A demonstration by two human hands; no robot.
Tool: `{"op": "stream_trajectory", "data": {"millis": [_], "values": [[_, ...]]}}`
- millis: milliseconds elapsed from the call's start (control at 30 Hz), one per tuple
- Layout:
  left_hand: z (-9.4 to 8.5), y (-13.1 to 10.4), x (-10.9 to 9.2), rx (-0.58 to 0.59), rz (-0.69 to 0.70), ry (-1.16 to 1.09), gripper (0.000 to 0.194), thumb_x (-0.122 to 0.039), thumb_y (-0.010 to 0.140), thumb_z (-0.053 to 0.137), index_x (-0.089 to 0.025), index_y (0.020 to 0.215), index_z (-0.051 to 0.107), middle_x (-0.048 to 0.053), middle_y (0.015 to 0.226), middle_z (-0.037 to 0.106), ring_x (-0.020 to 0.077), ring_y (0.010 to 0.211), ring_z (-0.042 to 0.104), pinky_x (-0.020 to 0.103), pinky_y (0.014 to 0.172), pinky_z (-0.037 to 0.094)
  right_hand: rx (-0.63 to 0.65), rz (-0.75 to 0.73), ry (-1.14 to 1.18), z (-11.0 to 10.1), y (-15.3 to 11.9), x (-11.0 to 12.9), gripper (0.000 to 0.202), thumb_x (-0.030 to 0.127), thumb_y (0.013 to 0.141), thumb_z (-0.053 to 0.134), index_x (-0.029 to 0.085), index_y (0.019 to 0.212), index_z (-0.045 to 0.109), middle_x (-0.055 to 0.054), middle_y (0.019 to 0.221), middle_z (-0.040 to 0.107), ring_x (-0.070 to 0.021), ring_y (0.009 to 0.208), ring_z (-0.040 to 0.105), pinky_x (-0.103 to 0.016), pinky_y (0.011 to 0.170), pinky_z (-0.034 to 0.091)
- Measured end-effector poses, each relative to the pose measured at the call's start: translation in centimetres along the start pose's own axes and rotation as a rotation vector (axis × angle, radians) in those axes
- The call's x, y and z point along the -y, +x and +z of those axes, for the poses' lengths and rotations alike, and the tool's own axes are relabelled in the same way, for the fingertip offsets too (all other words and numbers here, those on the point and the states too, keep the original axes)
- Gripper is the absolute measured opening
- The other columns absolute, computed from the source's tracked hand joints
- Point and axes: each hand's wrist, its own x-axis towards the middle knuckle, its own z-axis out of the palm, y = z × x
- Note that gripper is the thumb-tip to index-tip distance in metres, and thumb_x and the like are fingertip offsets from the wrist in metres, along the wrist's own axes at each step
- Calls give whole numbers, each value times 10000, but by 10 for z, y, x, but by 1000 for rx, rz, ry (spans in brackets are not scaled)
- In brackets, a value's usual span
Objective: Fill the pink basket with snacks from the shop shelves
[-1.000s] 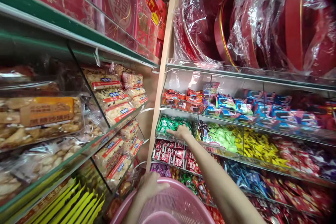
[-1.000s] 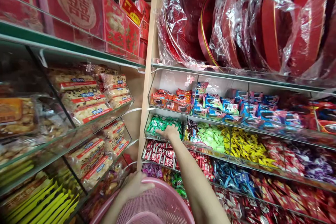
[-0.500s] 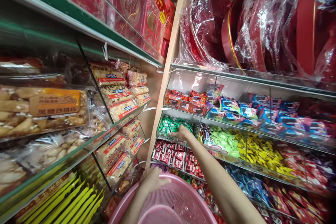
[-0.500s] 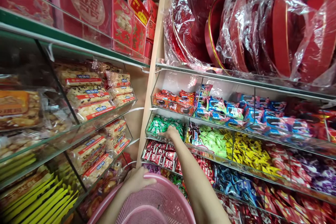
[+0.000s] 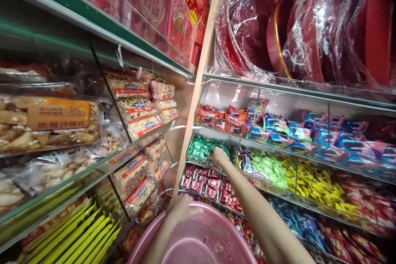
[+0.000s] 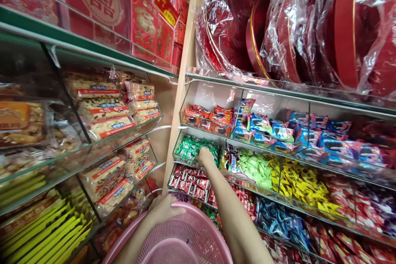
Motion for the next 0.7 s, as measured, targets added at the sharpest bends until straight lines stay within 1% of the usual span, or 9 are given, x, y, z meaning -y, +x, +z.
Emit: {"op": "stream_trajectory", "data": {"millis": [133,233,333,433,500,600,667,700], "values": [[-2,0,-1,10,-9,-1,579,-739,696,436,-222,781,682,92,877,721,292,859,667,325,676,453,-79,-29,28,-3,0,-7,283,348,844,565,165,1059,572,-68,1088,600,-194,968,580,-402,834,483],[-3,1,-3,12,-22,-10,591,-747,692,432,-217,781,679,97,865,718,298,861,664,332,680,456,-149,-49,69,-6,3,-12,288,348,832,577,158,1048,574,-71,1080,602,-195,976,575,-394,839,473],[-4,2,-3,0,-40,-9,608,-754,689,426,-210,799,675,104,868,714,303,881,658,334,693,458,-203,-61,126,-9,4,-14,303,329,818,590,150,1062,571,-67,1033,624,-185,930,591,-380,820,474],[-4,3,-2,1,-44,-1,593,-746,691,438,-210,783,676,101,869,714,294,880,658,325,701,455,-245,-81,195,-17,3,-15,332,284,804,596,130,1097,565,-73,976,648,-182,867,609,-338,775,476],[-3,4,-1,10,-42,6,570,-734,695,452,-215,768,676,92,864,715,282,864,661,314,693,452,-263,-105,241,-25,0,-14,341,264,798,589,114,1104,572,-84,944,658,-199,866,612,-314,765,468],[-1,5,0,23,-41,14,564,-727,709,443,-219,786,676,92,876,715,279,857,661,309,676,448,-269,-162,311,-38,-15,-15,371,267,804,567,124,1146,561,-90,967,656,-222,895,607,-306,790,455],[-1,6,0,32,-34,19,573,-730,718,427,-218,789,676,95,879,715,279,859,660,305,667,443,-248,-220,358,-44,-41,-18,402,287,812,558,145,1187,540,-89,1023,643,-217,889,609,-311,802,456],[-2,7,-1,36,-29,21,578,-730,722,420,-217,792,676,96,876,714,277,859,659,301,664,440,-227,-254,380,-44,-60,-20,411,301,811,563,157,1196,538,-87,1044,637,-211,874,612,-311,799,460]]}}
